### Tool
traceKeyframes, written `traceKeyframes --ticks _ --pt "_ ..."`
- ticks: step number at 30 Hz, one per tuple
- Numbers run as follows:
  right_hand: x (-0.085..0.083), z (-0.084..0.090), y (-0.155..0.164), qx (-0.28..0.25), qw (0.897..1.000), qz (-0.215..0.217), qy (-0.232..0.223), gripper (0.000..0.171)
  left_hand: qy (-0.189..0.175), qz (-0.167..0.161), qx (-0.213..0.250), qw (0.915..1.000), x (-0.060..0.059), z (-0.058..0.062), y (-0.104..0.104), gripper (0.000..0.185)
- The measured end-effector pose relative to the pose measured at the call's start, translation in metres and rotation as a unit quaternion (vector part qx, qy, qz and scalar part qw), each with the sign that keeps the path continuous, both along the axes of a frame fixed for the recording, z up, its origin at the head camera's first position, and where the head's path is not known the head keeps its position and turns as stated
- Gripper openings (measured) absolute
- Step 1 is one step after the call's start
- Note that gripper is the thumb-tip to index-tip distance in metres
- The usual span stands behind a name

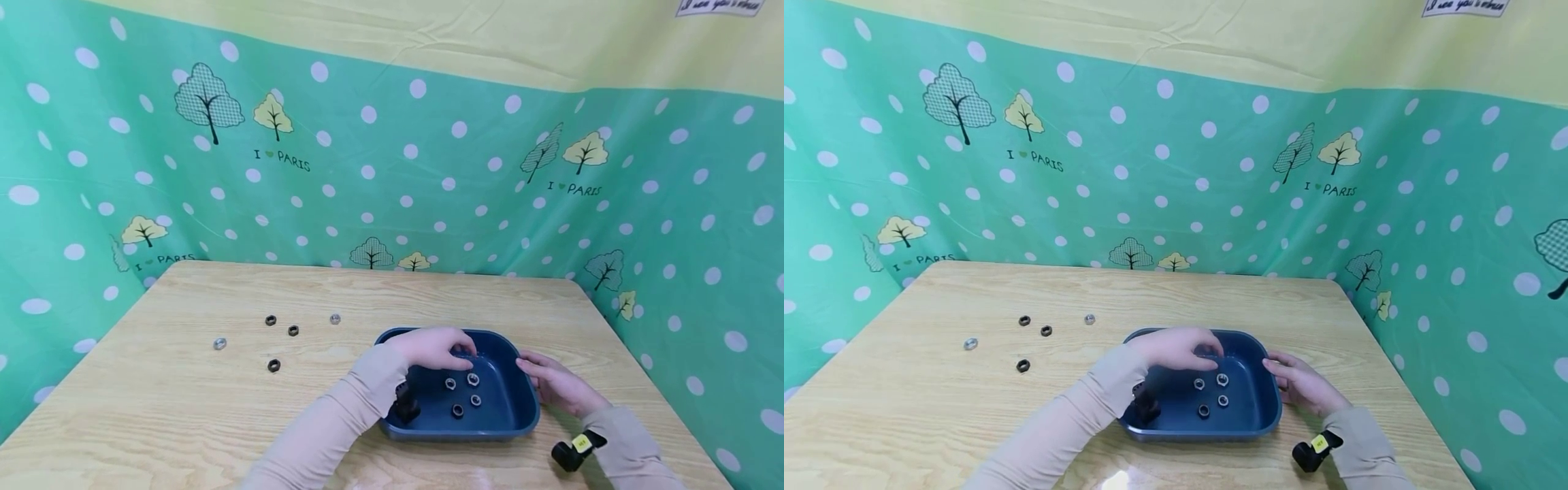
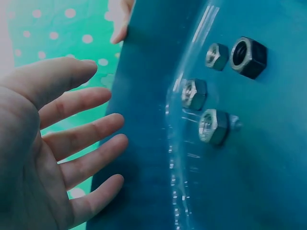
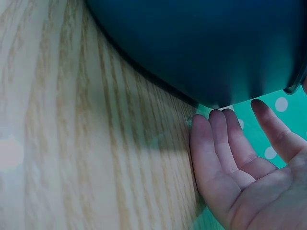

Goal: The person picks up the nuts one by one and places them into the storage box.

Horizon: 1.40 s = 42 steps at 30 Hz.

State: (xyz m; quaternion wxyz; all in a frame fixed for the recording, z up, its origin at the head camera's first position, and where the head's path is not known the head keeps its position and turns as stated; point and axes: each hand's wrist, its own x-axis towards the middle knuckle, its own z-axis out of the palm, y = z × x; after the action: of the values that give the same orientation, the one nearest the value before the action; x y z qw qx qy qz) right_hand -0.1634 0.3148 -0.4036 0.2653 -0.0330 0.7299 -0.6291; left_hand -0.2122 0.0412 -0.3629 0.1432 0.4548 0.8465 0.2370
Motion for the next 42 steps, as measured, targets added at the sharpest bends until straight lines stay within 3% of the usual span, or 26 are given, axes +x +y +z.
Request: traceKeyframes --ticks 7,21,27,35,42 --pt "0.000 0.000 0.000 0.009 1.000 -0.002 0.001 0.071 0.024 0.005 0.002 0.9997 0.000 0.004 -0.004 0.030" --pt "0.001 0.001 0.001 -0.009 1.000 0.004 0.003 0.062 0.042 0.035 0.000 0.9985 0.006 0.024 -0.022 0.028" --pt "0.001 0.003 0.000 -0.001 1.000 0.003 0.003 0.067 0.063 0.032 0.007 0.9975 0.013 0.027 -0.035 0.028" --pt "0.000 0.002 0.000 0.006 1.000 0.002 0.000 0.073 0.067 0.054 -0.001 0.9963 0.028 0.038 -0.059 0.029" --pt "0.001 0.001 0.000 0.008 1.000 -0.002 0.001 0.073 0.074 0.079 0.006 0.9941 0.038 0.035 -0.086 0.031"
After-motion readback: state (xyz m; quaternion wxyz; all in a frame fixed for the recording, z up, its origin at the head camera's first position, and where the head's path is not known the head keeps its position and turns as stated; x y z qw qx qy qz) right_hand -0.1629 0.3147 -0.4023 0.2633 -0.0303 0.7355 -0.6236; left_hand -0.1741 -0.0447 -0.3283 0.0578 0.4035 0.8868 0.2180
